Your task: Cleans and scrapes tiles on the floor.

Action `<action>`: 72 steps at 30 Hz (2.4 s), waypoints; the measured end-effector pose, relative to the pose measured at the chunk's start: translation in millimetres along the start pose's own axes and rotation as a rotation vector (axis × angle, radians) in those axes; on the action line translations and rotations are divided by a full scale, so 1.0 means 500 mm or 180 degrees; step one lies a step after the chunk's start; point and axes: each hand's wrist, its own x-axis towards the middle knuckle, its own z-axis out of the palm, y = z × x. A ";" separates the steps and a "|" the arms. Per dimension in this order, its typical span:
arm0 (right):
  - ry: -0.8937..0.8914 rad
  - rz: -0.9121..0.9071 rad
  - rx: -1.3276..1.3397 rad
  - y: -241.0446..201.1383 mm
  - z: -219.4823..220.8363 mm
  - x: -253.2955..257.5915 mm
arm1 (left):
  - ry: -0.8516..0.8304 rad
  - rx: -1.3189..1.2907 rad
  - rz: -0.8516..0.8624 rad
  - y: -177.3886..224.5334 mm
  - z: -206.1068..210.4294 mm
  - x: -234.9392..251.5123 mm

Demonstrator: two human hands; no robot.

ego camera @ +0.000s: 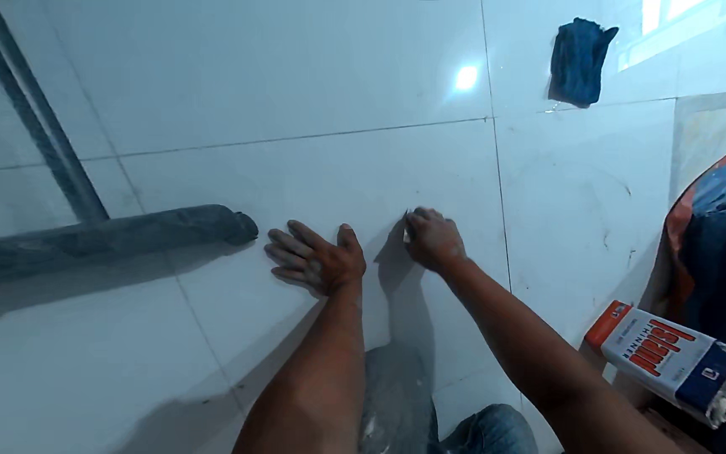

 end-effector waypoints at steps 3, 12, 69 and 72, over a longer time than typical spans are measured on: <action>0.0032 0.0287 0.0098 -0.013 -0.019 0.019 | 0.0010 0.0059 0.0031 -0.004 0.002 -0.005; 0.0268 0.0357 0.0280 -0.032 -0.008 0.002 | -0.0030 -0.0036 0.0099 -0.004 0.002 -0.001; 0.0661 -0.0068 -0.0223 0.015 -0.206 0.286 | -0.0015 0.0239 0.0002 0.008 -0.005 -0.006; 0.0698 0.0213 -0.0063 0.028 -0.243 0.305 | -0.0059 0.0298 -0.0064 0.004 -0.004 -0.005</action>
